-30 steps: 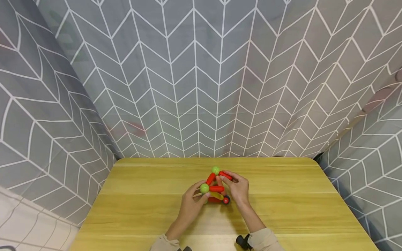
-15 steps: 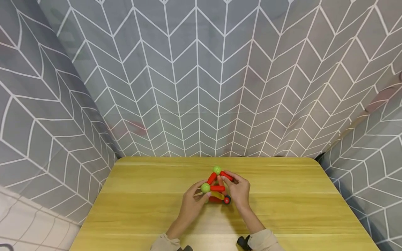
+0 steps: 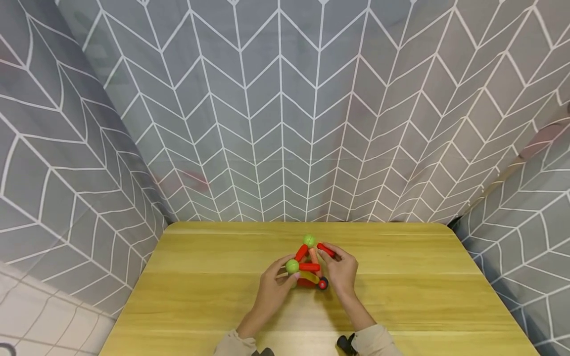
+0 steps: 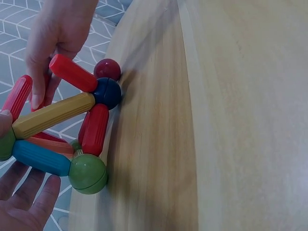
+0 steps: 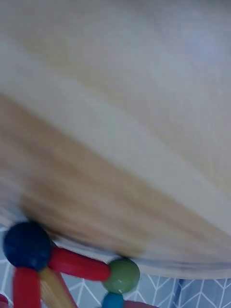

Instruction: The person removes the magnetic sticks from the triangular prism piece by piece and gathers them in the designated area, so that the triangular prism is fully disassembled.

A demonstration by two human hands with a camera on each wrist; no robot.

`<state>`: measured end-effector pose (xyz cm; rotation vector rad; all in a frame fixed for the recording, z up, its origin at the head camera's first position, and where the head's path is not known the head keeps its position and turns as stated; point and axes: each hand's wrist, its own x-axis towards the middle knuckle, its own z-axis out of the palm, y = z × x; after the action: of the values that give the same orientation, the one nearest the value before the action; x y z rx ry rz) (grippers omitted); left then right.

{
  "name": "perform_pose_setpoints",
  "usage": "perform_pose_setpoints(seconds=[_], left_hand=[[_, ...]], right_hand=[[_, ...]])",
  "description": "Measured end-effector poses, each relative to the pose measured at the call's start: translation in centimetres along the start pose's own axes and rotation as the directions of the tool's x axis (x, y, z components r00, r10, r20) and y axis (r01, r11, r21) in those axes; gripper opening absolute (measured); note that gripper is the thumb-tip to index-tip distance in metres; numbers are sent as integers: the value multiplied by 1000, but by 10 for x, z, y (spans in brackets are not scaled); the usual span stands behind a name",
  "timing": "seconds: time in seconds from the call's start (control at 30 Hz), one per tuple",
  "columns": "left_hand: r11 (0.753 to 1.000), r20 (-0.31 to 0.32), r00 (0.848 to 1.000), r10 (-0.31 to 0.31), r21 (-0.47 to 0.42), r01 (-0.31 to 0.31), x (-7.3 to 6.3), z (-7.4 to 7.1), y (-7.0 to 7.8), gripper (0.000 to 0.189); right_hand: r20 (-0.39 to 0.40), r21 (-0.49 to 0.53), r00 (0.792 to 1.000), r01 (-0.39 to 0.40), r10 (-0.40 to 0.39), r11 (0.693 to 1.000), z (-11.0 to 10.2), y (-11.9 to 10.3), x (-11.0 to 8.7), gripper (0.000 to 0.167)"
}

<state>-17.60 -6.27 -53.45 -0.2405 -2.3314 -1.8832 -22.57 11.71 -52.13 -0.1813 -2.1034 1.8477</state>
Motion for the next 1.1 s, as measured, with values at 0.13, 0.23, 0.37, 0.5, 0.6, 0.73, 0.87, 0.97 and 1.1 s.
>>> perform_pose_setpoints(seconds=[0.13, 0.23, 0.37, 0.5, 0.6, 0.73, 0.87, 0.97, 1.1], left_hand=[[1000, 3, 1000, 0, 0, 0, -1, -2, 0, 45], [1000, -1, 1000, -4, 4, 4, -1, -2, -1, 45], [1000, -2, 1000, -11, 10, 11, -2, -3, -2, 45], [1000, -2, 1000, -11, 8, 11, -2, -2, -2, 45], [1000, 3, 1000, -6, 1, 6, -2, -1, -2, 45], [1000, 7, 1000, -3, -2, 3, -1, 0, -2, 45], [1000, 2, 1000, -4, -1, 4, -1, 0, -2, 45], [1000, 0, 1000, -6, -3, 6, -1, 0, -2, 45], [1000, 7, 1000, -5, 4, 5, -2, -1, -2, 45]], right_hand=[[-5, 18, 999, -39, 39, 999, -7, 5, 4, 27], [-18, 12, 997, -70, 70, 997, -14, 6, 7, 28], [-31, 7, 994, -106, 106, 994, -25, 10, 8, 30], [-19, -9, 993, -118, 118, 993, -37, 14, 6, 30], [-5, -37, 993, -117, 117, 992, -47, 15, 4, 28], [30, -75, 993, -114, 117, 991, -60, 17, 3, 28], [53, -116, 991, -117, 124, 986, -72, 18, 2, 30], [61, -137, 988, -134, 143, 981, -79, 18, 0, 30], [64, -151, 979, -181, 192, 972, -89, 20, -3, 31]])
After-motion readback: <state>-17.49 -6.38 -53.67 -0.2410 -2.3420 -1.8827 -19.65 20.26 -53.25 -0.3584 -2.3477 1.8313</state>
